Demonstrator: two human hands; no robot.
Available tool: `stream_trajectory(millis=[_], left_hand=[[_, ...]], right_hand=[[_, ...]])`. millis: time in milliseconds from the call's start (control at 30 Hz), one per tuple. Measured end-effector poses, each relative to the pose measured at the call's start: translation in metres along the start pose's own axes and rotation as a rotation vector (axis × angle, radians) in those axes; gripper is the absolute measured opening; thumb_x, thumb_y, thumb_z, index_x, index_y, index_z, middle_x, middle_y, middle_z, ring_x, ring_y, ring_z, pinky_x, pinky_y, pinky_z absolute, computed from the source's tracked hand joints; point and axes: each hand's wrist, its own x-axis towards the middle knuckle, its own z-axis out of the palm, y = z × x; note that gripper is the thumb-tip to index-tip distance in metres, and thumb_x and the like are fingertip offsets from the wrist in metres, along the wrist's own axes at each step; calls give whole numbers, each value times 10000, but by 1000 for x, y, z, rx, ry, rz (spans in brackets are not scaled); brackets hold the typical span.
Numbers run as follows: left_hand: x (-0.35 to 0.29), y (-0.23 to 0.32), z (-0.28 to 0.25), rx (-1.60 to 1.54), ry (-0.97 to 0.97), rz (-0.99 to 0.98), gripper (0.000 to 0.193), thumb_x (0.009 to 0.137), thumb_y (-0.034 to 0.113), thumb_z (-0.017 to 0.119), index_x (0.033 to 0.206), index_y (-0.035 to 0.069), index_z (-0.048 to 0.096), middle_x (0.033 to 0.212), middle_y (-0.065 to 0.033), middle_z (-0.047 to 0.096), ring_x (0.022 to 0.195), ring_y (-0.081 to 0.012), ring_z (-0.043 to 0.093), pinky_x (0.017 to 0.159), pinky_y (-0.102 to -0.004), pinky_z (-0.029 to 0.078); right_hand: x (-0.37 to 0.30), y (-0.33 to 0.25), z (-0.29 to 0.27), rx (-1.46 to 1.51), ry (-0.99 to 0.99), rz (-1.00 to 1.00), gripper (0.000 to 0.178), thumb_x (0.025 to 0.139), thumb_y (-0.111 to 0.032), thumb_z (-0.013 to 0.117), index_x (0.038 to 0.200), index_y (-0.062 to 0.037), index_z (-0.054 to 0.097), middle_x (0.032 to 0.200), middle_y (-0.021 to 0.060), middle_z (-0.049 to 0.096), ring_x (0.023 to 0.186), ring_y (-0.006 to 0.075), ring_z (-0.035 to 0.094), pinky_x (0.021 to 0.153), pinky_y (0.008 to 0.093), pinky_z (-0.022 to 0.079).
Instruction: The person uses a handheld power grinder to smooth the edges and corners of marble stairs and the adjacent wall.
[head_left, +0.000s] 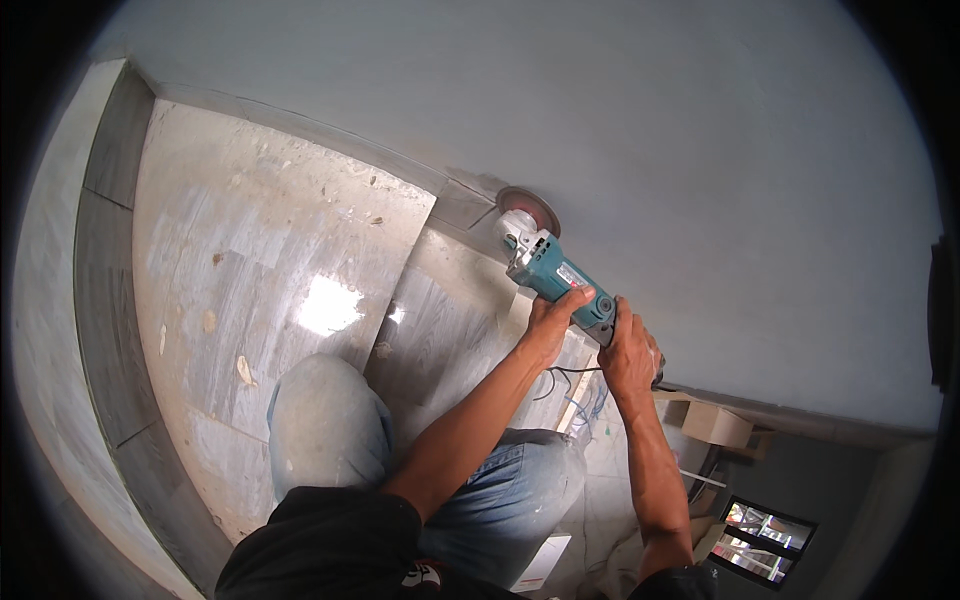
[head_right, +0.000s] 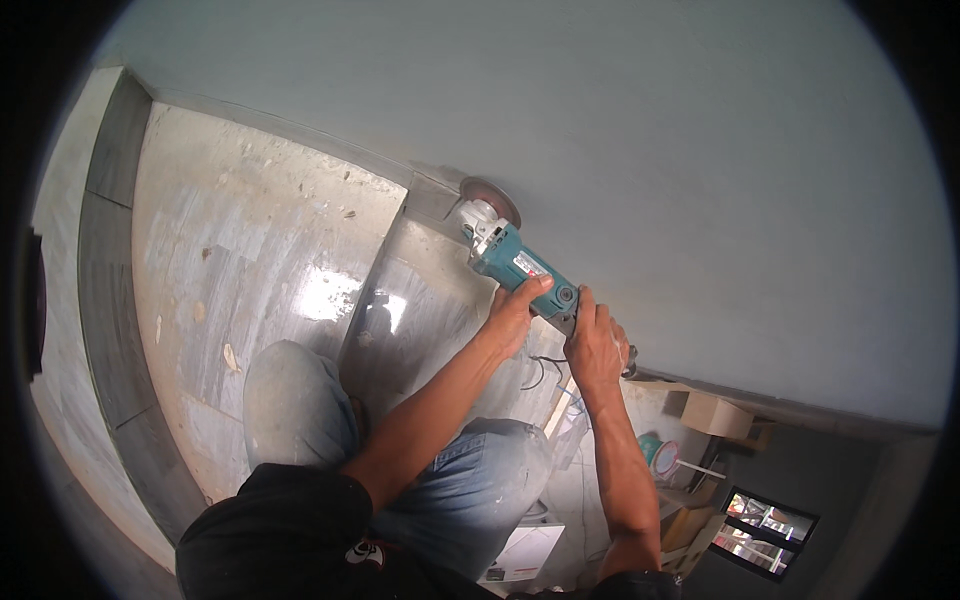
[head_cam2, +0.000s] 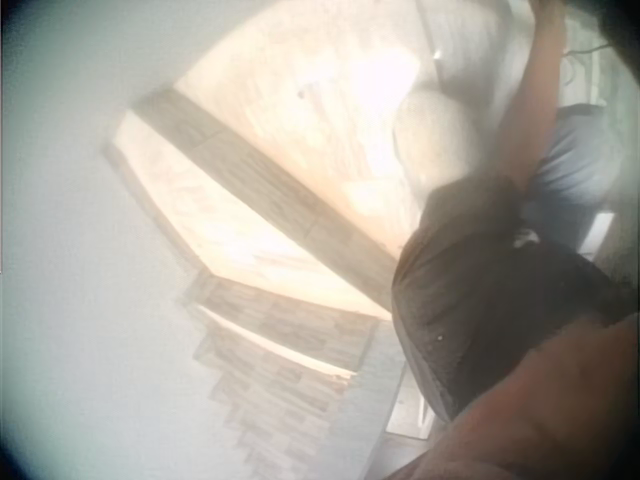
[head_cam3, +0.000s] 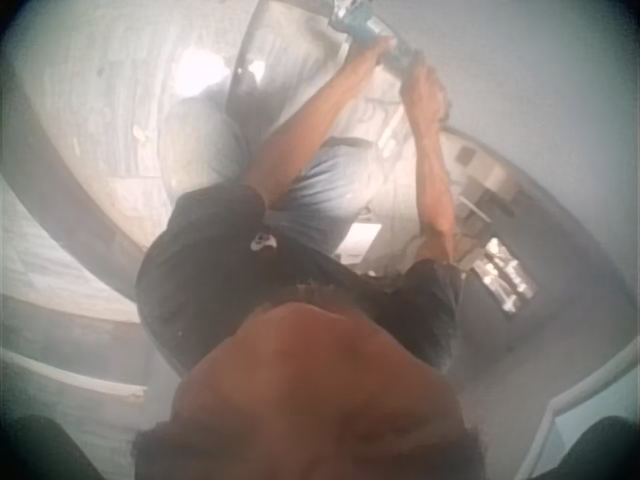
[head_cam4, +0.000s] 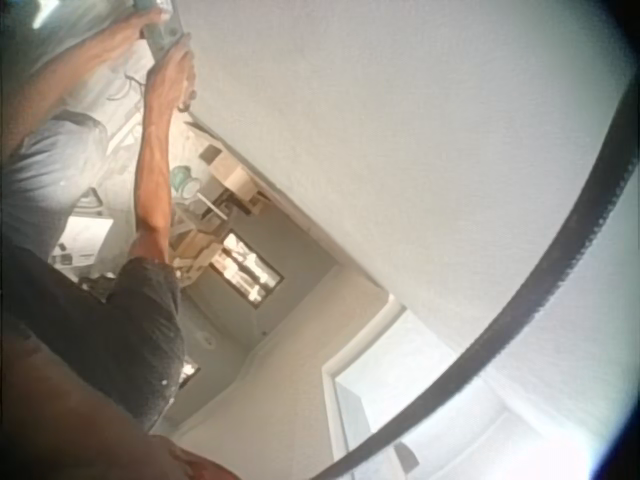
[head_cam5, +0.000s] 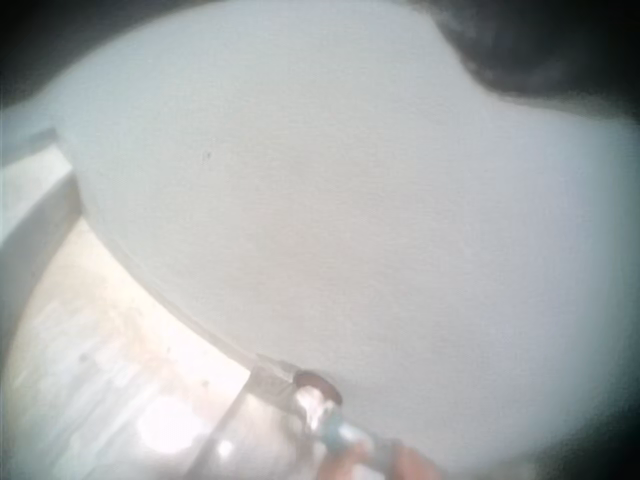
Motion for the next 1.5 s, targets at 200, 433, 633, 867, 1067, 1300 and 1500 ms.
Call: stream_trajectory(millis=[200, 433, 633, 867, 1067, 1300, 1500], left_hand=[[-3, -13, -4, 9, 0, -80, 386, 789, 290, 792, 1061, 81, 614, 1004, -12, 613, 975, -120, 565, 907, -321, 428], [-6, -12, -3, 1, -27, -46, 413, 785, 293, 789, 1074, 68, 596, 1030, -32, 597, 1008, -140, 551, 940, -333, 413], [-5, 2, 2, -16, -13, 15, 376, 790, 282, 788, 1047, 79, 602, 1004, -19, 599, 978, -126, 552, 926, -330, 418], [-2, -12, -9, 5, 1, -93, 379, 790, 270, 791, 1058, 78, 606, 1016, -18, 607, 974, -134, 581, 911, -333, 449], [-1, -26, -14, 23, 34, -83, 394, 793, 274, 784, 1078, 75, 599, 1023, -23, 606, 979, -138, 580, 911, -335, 446], [7, -16, -13, 41, 13, -56, 425, 785, 293, 791, 1090, 75, 591, 1040, -29, 602, 997, -148, 575, 927, -352, 441], [5, -25, -19, 46, 33, -130, 410, 796, 279, 787, 1094, 73, 593, 1047, -33, 608, 1012, -150, 583, 946, -355, 445]], right_hand=[[-12, 0, 0, 5, -43, 55, 545, 765, -42, 643, 1299, -66, 536, 881, 139, 619, 800, 347, 664, 721, 451, 535], [-15, 7, 2, 30, -73, 70, 603, 741, -30, 670, 1319, -77, 505, 944, 145, 638, 842, 363, 668, 741, 475, 536], [-4, -4, -2, 32, -42, 65, 617, 732, -10, 668, 1321, -78, 499, 954, 145, 641, 853, 364, 666, 740, 476, 536], [-14, 1, 7, 31, -131, 117, 609, 741, -26, 662, 1324, -86, 499, 965, 147, 638, 862, 378, 661, 749, 485, 529], [-22, 9, 21, 69, -189, 156, 635, 729, -27, 669, 1333, -101, 488, 980, 150, 633, 876, 375, 659, 757, 486, 528], [-11, 9, 21, 67, -140, 119, 645, 728, -22, 672, 1338, -85, 476, 966, 148, 626, 873, 371, 659, 756, 488, 529], [-19, 10, 27, 60, -157, 124, 614, 736, -26, 662, 1325, -80, 495, 950, 146, 624, 851, 364, 657, 757, 487, 524]])
